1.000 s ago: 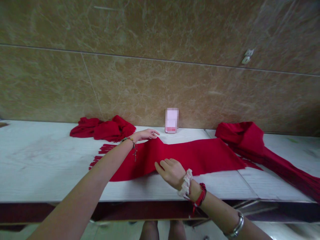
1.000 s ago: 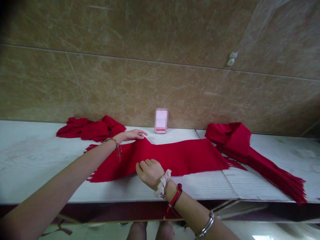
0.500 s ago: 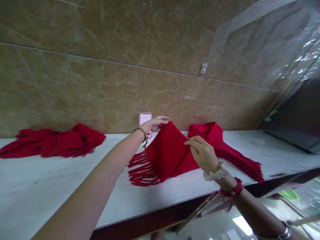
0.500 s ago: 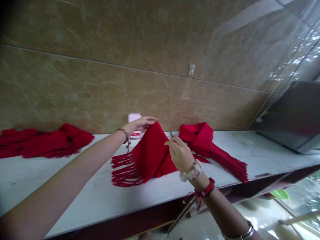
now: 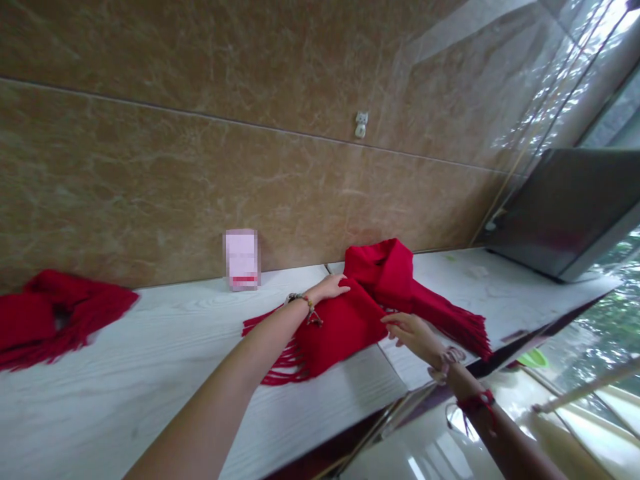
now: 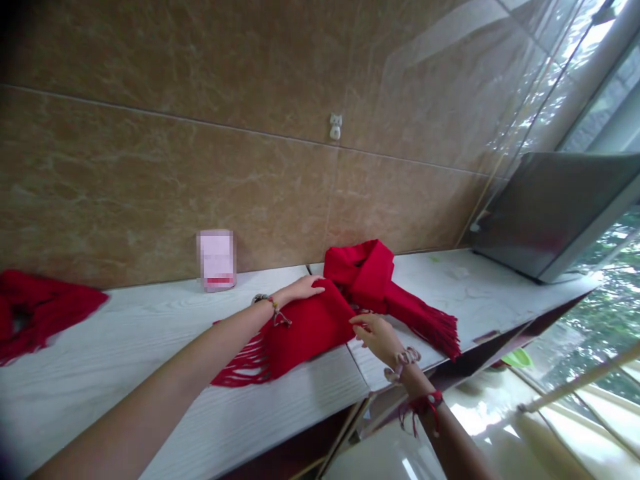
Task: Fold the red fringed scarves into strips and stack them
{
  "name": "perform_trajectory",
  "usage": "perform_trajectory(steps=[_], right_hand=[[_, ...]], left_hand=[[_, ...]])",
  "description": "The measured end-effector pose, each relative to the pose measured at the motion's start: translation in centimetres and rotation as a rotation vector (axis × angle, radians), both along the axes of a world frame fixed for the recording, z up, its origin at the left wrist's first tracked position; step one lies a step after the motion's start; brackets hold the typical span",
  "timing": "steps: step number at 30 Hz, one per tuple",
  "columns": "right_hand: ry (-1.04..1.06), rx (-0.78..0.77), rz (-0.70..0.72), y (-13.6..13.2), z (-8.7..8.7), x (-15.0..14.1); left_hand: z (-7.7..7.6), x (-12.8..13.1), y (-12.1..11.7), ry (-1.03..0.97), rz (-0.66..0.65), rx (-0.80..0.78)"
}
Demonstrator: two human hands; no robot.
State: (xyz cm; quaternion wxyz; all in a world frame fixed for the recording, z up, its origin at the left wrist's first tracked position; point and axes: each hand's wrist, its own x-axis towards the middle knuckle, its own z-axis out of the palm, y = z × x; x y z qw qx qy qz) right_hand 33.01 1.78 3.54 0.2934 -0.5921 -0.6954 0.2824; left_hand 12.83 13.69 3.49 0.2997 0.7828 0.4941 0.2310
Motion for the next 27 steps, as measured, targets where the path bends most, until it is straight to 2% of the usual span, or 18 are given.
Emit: perform_trajectory(steps=[3,6,8,13,17,21,27], right_hand=[[0.012,0.038,-0.021,0.6,-0.2,-0.2],[0.017,0.012,-0.091,1.2,-0.5,-0.9],[-0.001,0.016,-0.123,1.6,-0.9,-1.3],[-0.053,0.181,-0.163,2.6,-2.0,-1.4],[-0.051,0.189,-0.191,3.0,-1.9,-1.4],[-0.078,0.15,-0.221,3.0,-1.4,-1.5],[-0.092,0.165,-0.244,3.0,-1.6,-1.3]], left_hand=[[-0.8,-1.3,-0.8,0.073,0.073,0.1],[-0.7,-3.3,-1.7,0.137,0.101,0.129],[-0.3,-4.9,-2.2,0.164,0.072,0.115],[0.4,-8.6,-3.4,0.185,0.019,0.054],[0.5,-10.9,-4.3,0.226,0.024,-0.035],[1.2,-12.1,-4.2,0.266,0.027,-0.097],[1.6,-12.2,-3.8,0.31,0.048,-0.211]])
